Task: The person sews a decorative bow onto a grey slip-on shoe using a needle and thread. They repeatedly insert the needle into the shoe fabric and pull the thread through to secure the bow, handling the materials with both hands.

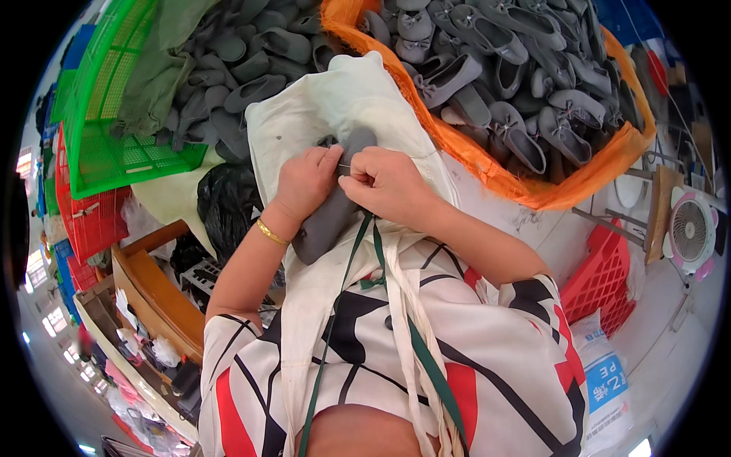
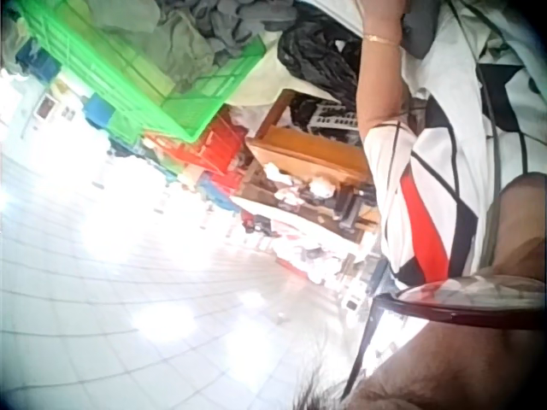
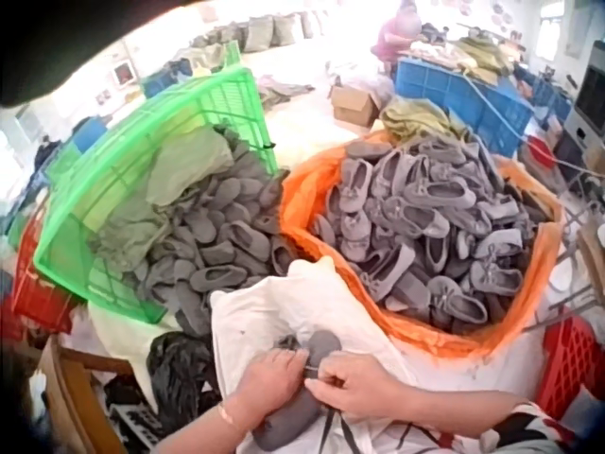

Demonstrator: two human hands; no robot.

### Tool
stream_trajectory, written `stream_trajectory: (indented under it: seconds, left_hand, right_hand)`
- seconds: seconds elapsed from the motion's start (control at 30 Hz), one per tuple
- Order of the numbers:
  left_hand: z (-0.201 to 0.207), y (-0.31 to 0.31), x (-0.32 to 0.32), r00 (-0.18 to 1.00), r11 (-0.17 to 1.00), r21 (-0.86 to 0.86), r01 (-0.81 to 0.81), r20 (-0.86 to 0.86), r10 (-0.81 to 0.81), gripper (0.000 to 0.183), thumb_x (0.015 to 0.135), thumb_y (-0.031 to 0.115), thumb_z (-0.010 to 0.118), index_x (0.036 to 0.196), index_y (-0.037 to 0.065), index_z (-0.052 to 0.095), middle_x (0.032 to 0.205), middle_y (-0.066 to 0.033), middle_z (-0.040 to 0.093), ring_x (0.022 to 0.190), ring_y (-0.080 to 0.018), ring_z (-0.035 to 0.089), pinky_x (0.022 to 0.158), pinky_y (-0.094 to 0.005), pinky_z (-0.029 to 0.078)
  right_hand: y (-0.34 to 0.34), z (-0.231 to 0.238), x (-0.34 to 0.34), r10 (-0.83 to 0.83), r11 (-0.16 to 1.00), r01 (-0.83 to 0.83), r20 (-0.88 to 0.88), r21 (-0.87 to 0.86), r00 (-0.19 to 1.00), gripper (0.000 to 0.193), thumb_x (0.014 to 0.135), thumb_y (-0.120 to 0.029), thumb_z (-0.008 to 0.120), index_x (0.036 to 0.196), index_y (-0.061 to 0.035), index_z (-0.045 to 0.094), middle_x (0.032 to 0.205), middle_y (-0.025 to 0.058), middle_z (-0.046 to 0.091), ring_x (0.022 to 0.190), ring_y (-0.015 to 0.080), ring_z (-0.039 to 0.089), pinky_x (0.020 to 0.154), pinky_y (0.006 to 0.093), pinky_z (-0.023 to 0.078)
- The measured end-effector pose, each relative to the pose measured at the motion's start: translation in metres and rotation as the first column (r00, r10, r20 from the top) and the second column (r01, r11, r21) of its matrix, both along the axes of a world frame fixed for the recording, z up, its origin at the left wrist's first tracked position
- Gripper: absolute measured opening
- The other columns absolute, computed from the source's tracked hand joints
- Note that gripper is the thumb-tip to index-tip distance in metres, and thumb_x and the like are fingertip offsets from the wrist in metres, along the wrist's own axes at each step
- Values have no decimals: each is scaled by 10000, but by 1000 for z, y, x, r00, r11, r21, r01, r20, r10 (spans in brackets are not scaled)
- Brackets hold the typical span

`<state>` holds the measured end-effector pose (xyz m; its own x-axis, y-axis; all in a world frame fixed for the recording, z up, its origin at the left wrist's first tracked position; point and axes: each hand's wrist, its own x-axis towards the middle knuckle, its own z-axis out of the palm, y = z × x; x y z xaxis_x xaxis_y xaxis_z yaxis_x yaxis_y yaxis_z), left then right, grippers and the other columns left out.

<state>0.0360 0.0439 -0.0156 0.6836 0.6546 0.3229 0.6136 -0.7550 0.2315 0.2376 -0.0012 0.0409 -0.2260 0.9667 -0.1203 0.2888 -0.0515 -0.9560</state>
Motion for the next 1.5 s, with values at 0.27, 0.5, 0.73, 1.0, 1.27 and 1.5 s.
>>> stream_trajectory:
  seconds: [0.27,0.5,0.73,1.0,1.27,1.5]
  left_hand:
    - [43,10,-20,990,975,-174,137,-10,-140,370,723,36,659,1082,115,625,825,-64,612,775,-275,640,629,-388,532]
    - [14,-33,-19,971,613,-783,102,212,110,306,791,29,672,1097,51,667,905,-81,675,813,-226,655,722,-319,529]
    - [42,-28,-13,816,522,-853,26,319,481,131,866,113,673,929,-1,692,731,-43,613,659,-128,567,615,-300,467]
    - [45,-38,8,942,401,-907,-130,12,334,330,828,288,715,739,-29,685,603,-154,632,526,-244,584,533,-369,451]
    - [52,-47,-3,895,306,-926,-221,-68,442,160,830,147,711,845,-11,700,656,-7,633,600,-56,518,548,-250,427]
    - [45,-51,-10,861,270,-954,-128,29,508,120,880,117,689,894,1,666,731,17,605,670,-53,505,606,-230,423]
  right_hand:
    - [-28,28,-3,70,997,-70,21,-28,997,269,823,-120,696,667,-9,506,661,82,513,597,209,482,569,344,395]
    - [-40,11,28,142,985,-162,262,57,955,191,866,-168,703,793,-36,586,685,89,562,619,226,550,590,337,447]
    - [-18,35,37,-3,980,-32,-177,-196,984,151,971,-117,611,1096,-32,604,824,18,624,762,66,619,683,226,488]
    - [-13,50,27,441,774,-560,-382,-295,812,87,958,-137,624,963,-51,611,832,36,674,746,59,628,672,237,491]
    - [7,-3,14,355,920,-389,315,50,880,76,887,-148,651,878,-74,640,858,80,606,801,289,611,694,393,488]
    - [9,-20,4,339,862,-480,517,164,786,35,848,-137,641,838,-105,647,838,62,588,851,264,619,671,397,490]
